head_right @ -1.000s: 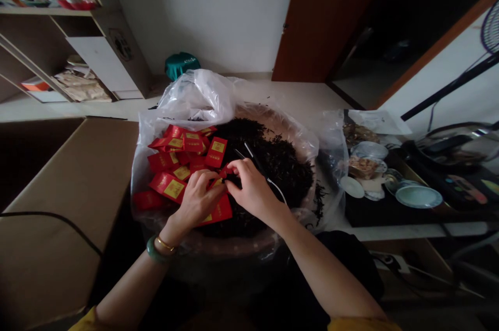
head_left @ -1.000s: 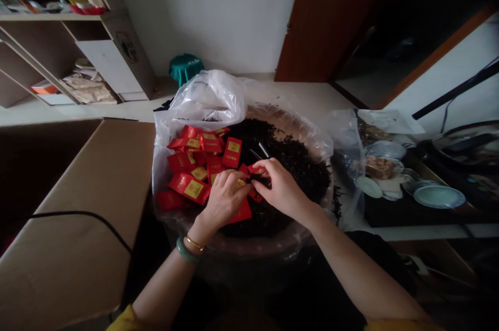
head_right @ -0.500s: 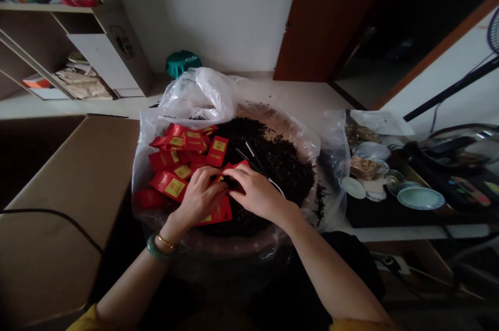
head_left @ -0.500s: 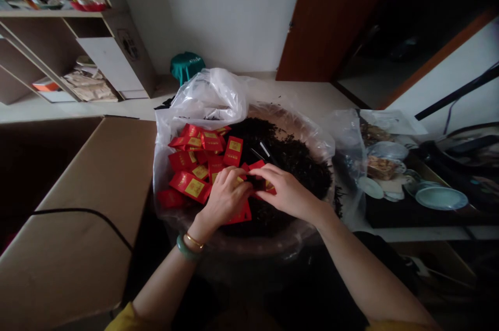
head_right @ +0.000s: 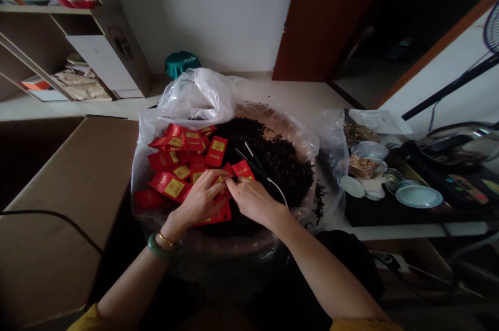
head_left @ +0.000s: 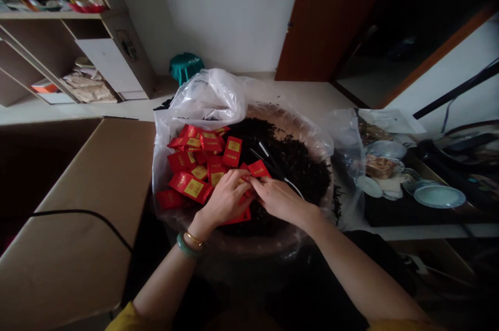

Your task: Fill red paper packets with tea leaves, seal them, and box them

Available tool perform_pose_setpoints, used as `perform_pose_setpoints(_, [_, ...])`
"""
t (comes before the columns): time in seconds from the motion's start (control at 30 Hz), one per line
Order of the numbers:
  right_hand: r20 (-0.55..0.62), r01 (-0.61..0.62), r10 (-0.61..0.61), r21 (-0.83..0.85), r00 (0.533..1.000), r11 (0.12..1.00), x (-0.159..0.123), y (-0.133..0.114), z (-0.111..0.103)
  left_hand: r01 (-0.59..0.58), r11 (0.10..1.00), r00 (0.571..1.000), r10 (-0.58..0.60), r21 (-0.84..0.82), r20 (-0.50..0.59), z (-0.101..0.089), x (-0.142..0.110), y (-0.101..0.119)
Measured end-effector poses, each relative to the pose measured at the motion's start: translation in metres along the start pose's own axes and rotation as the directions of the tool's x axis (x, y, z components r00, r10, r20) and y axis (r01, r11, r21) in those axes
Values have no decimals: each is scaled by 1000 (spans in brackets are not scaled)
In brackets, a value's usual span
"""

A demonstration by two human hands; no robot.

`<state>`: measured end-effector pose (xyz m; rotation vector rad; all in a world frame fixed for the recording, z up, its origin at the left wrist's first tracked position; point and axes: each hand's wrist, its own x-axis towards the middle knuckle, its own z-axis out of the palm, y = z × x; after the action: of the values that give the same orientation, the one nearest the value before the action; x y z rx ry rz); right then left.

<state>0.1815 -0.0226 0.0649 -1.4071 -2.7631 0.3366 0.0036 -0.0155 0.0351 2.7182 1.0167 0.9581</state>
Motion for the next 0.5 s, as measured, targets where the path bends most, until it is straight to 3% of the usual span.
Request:
perform_pose_setpoints(0.13, [-35, 47, -44, 85, 998, 995, -1, 7, -2, 45, 997, 996, -50, 65, 73, -5, -1, -6])
perform_pose_setpoints(0.23, [-68, 98, -90, 128, 994, 987, -1, 9, -4, 23, 996, 998, -28, 85, 59, -8, -2, -8])
perform_pose_setpoints(0.4, [-156, 140, -109, 203, 982, 969, -2, 9, -6, -22, 1000, 999, 22, -17, -33, -12, -2, -3])
perform_pose_setpoints(0.5, [-209, 176, -113, 310, 971, 934, -3, 11, -9, -3, 997, 1000, 2, -79, -7, -12, -3, -2])
